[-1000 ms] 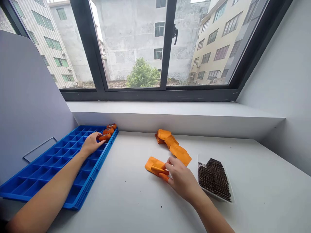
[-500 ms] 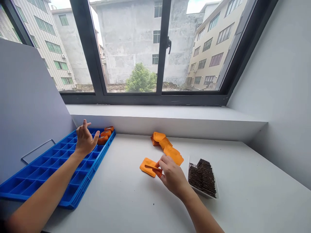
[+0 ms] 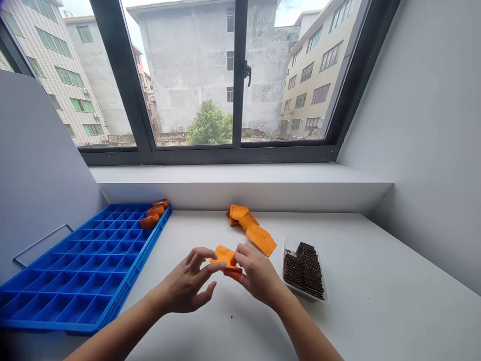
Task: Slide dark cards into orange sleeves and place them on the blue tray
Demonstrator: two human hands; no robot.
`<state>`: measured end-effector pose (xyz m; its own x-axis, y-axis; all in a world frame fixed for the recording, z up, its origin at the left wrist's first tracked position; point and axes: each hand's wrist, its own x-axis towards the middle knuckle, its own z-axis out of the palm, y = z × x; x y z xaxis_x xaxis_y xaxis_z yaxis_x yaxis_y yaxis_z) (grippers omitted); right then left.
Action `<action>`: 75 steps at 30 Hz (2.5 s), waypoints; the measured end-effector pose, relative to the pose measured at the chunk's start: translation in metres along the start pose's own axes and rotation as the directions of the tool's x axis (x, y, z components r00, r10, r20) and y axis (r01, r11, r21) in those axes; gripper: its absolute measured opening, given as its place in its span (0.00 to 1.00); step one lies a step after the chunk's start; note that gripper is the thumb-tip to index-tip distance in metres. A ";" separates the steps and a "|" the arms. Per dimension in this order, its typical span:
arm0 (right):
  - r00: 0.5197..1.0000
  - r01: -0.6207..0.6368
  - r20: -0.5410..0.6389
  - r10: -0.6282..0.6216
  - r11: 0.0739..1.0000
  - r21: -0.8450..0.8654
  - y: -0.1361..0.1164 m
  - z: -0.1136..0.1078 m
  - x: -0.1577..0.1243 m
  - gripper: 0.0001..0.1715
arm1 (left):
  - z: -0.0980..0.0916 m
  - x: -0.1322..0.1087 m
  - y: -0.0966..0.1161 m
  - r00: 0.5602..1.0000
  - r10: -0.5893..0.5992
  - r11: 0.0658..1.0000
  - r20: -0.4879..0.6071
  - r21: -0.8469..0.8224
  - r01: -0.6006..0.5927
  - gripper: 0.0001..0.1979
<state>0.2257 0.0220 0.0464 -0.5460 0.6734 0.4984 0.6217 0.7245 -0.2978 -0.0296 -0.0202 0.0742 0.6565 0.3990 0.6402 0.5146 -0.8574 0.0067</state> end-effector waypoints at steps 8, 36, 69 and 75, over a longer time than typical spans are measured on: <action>0.988 -0.057 0.154 0.035 0.989 0.140 -0.006 0.005 -0.002 0.20 | 0.039 -0.016 -0.018 0.985 -0.169 0.938 -0.039 -0.313 0.149 0.17; 0.976 -0.205 0.067 0.207 0.770 0.604 -0.034 0.004 0.008 0.23 | 0.033 -0.025 -0.006 0.830 -0.537 0.398 0.149 -0.823 0.406 0.14; 0.782 -0.623 -0.215 0.585 0.738 -0.259 0.099 -0.092 -0.059 0.28 | 0.030 -0.017 -0.005 0.808 -0.573 0.502 0.136 -0.721 0.478 0.11; 0.672 -0.728 -0.071 0.738 0.639 -0.251 0.119 -0.091 -0.072 0.25 | 0.036 -0.020 -0.009 0.776 -0.627 0.526 0.072 -0.695 0.489 0.06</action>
<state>0.3901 0.0469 0.0487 0.1315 0.9762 0.1725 0.9350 -0.0643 -0.3488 -0.0272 -0.0088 0.0339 0.2262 0.8703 0.4376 0.2084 -0.4821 0.8510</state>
